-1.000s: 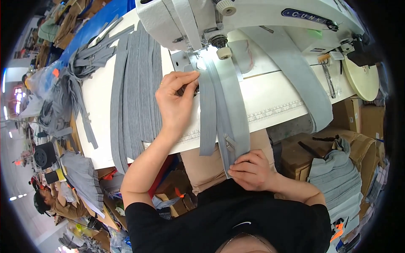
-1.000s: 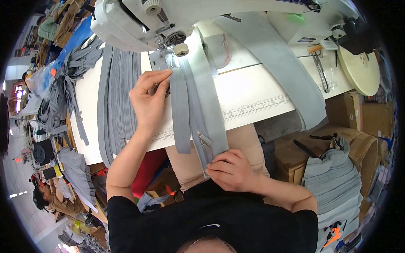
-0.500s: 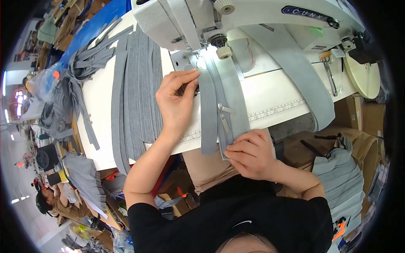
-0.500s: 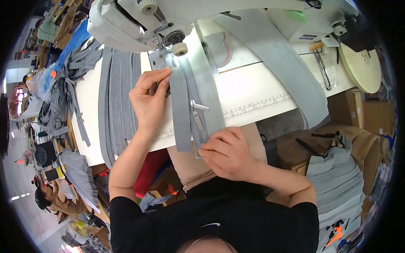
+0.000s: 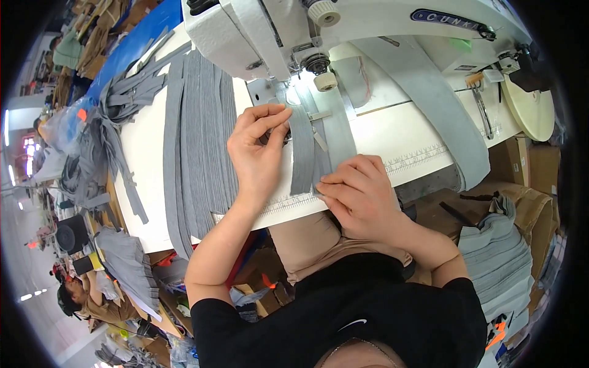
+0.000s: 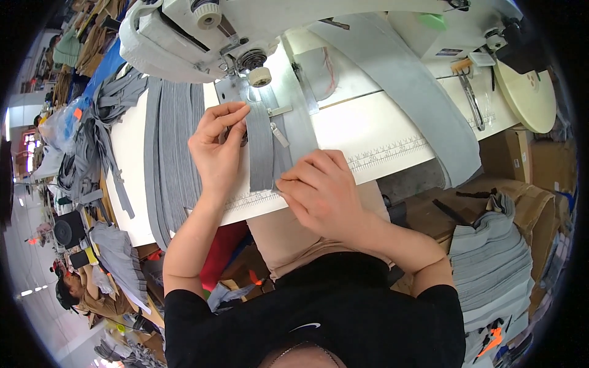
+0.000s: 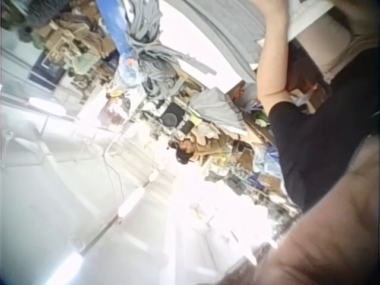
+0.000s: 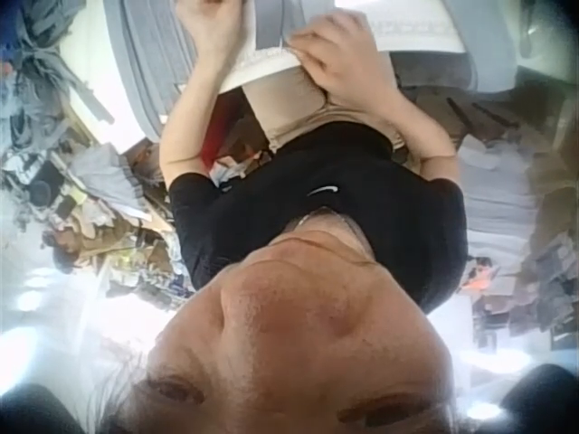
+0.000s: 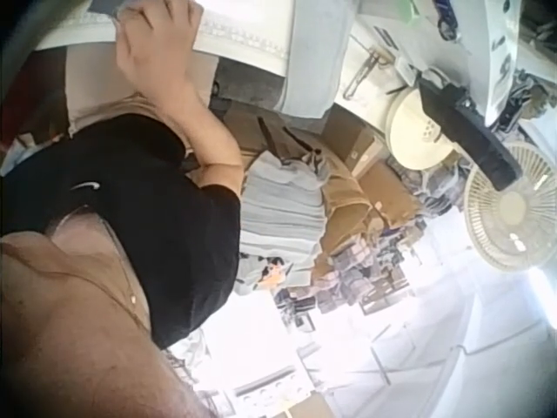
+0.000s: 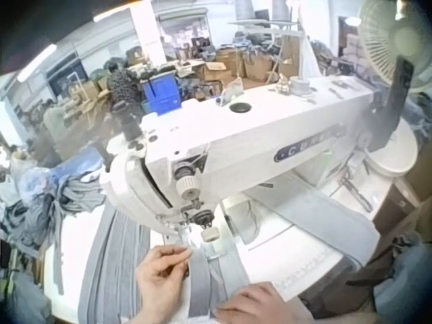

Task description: The recorder is using an industrial sewing machine to sew together strips of gray fabric, occasionally aligning zippers and other components.

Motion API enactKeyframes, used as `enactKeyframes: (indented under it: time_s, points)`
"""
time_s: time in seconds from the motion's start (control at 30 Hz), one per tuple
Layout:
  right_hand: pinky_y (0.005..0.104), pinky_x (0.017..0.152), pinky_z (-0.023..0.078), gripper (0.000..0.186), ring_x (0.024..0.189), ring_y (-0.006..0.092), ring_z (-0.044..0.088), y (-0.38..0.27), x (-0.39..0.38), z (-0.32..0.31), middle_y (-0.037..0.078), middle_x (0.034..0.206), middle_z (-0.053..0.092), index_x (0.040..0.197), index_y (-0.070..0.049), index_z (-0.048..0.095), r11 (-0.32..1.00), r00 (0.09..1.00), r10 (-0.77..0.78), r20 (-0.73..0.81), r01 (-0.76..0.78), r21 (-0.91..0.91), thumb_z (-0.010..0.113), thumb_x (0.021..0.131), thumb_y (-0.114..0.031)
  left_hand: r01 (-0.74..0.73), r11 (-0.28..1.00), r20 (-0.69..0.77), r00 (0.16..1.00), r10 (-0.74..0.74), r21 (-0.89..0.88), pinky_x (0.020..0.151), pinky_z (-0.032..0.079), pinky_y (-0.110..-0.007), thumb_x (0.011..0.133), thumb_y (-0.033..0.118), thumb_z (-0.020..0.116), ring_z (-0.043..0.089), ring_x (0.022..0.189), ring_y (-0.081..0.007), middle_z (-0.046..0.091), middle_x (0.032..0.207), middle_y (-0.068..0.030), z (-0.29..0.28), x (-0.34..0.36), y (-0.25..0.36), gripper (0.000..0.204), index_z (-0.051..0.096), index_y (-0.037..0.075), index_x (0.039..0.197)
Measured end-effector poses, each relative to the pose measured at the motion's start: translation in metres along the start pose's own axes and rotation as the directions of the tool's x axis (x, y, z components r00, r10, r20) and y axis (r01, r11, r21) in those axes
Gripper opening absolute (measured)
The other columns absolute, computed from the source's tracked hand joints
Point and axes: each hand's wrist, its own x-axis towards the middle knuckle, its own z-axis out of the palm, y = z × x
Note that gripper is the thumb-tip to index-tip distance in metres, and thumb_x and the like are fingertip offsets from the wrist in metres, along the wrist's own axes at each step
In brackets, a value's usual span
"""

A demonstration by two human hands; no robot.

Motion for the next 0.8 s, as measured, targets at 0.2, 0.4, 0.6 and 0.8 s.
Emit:
enactKeyframes:
  time_s: [0.2,0.4,0.6,0.8]
  points:
    - [0.0375,0.089,0.044,0.016,0.094,0.0206,0.061,0.003,0.011,0.003,-0.001,0.095,0.068,0.092,-0.007,0.075,1.0,0.999,0.029,-0.016,-0.029,0.01,0.079,0.077,-0.009,-0.019,1.0,0.029,0.999,0.018,0.022,0.075,0.056,-0.026,0.088,-0.005,0.074,0.068,0.09,-0.0136,0.073,0.108,-0.0072,0.0,0.0,0.002,0.022,0.082,0.006,0.106]
    - [0.0376,0.089,0.044,0.014,0.095,0.0205,0.062,0.004,0.011,0.005,-0.001,0.095,0.068,0.092,-0.007,0.075,0.999,0.999,0.037,-0.023,-0.037,0.001,0.079,0.078,-0.009,-0.067,0.997,0.054,0.996,0.065,0.046,0.072,0.055,-0.026,0.086,-0.005,0.073,0.067,0.09,-0.015,0.072,0.107,-0.0073,-0.001,-0.001,0.0,0.025,0.082,0.007,0.107]
    - [0.0381,0.087,0.046,0.018,0.096,0.0231,0.063,0.014,0.027,-0.012,0.001,0.097,0.069,0.094,-0.01,0.074,0.995,0.998,0.059,0.01,-0.06,0.078,0.081,0.079,-0.016,-0.268,0.901,0.21,0.956,0.205,0.341,0.083,0.053,-0.031,0.077,-0.009,0.071,0.056,0.109,-0.0252,0.057,0.115,-0.0091,-0.002,-0.002,0.011,0.036,0.08,0.008,0.107]
    - [0.0405,0.079,0.049,0.031,0.092,0.03,0.06,0.048,0.063,-0.017,0.008,0.099,0.06,0.109,-0.004,0.068,0.986,0.997,0.02,0.073,-0.007,-0.165,0.08,0.083,-0.016,-0.1,0.995,0.165,0.982,0.097,0.015,0.089,0.051,-0.034,0.075,-0.01,0.071,0.054,0.112,-0.0259,0.058,0.116,-0.0077,-0.003,-0.002,0.006,0.038,0.078,0.008,0.108]
